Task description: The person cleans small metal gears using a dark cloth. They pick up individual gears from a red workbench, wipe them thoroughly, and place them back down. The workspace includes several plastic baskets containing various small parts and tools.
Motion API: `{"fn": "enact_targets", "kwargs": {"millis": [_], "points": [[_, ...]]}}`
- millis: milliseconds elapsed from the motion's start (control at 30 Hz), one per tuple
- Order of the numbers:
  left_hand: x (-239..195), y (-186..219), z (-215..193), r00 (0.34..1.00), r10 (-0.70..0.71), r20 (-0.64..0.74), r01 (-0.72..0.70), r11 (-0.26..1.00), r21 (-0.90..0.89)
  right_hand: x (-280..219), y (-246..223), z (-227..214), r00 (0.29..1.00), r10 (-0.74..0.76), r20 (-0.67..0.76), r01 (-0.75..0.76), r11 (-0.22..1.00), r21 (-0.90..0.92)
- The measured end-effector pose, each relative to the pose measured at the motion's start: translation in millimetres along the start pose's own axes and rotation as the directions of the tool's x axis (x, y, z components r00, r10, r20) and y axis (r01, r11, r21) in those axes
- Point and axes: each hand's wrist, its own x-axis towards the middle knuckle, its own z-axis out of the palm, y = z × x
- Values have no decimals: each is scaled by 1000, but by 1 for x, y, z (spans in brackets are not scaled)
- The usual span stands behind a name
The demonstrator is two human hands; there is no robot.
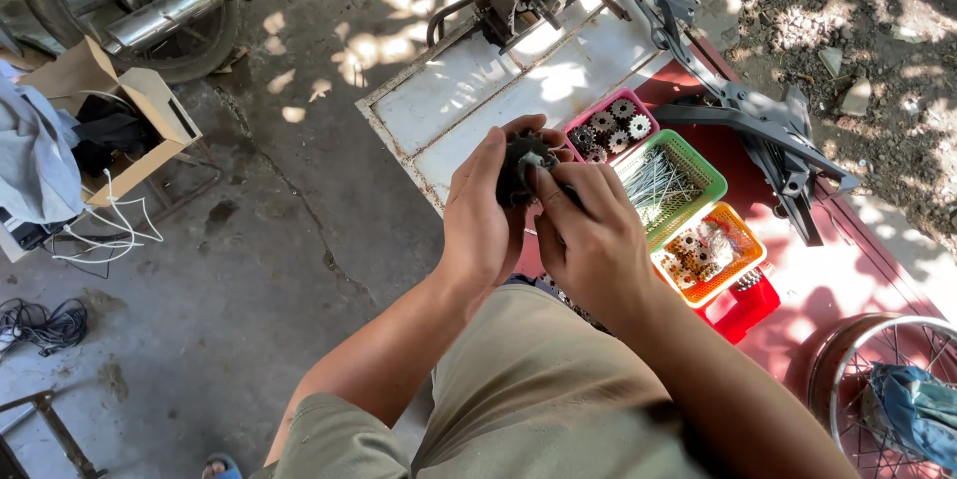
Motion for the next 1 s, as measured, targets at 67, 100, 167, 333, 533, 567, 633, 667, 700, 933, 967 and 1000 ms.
{"fn": "enact_targets", "kwargs": {"millis": [67,100,167,333,533,567,633,667,700,933,967,1000], "points": [[1,0,-5,1000,-7,12,7,1000,4,2,-4,1,1000,7,11,-8,998,58],[1,-1,-7,999,-22,30,21,1000,10,2,-6,1,1000,22,22,-24,994,111],[0,1,-5,1000,-8,5,8,1000,30,5,-10,0,994,97,56,-106,977,183],[-1,-2,-6,998,50,-31,-44,987,151,-8,-3,5,914,348,209,-405,811,422],[11,-19,-20,1000,29,-2,-29,999,26,-13,20,-16,337,688,643,-868,-38,495],[11,-21,-22,1000,-13,-14,14,1000,27,-19,23,-14,584,673,454,-775,295,558],[8,-19,-14,998,-56,-23,56,998,26,-20,20,-13,793,555,253,-591,597,542],[5,-14,-4,991,-109,-71,109,994,-11,-15,14,-13,909,389,150,-413,790,454],[2,-9,6,980,-164,-115,159,986,-48,-10,7,-13,980,187,70,-200,920,336],[-9,-24,21,989,-99,-109,123,961,248,-24,40,-1,999,39,-14,-39,999,18],[-7,-33,16,983,-142,-118,159,976,150,-23,42,-4,996,89,-27,-87,995,42],[-6,-43,12,975,-185,-124,192,980,50,-23,43,-7,990,138,-39,-136,988,67]]}}
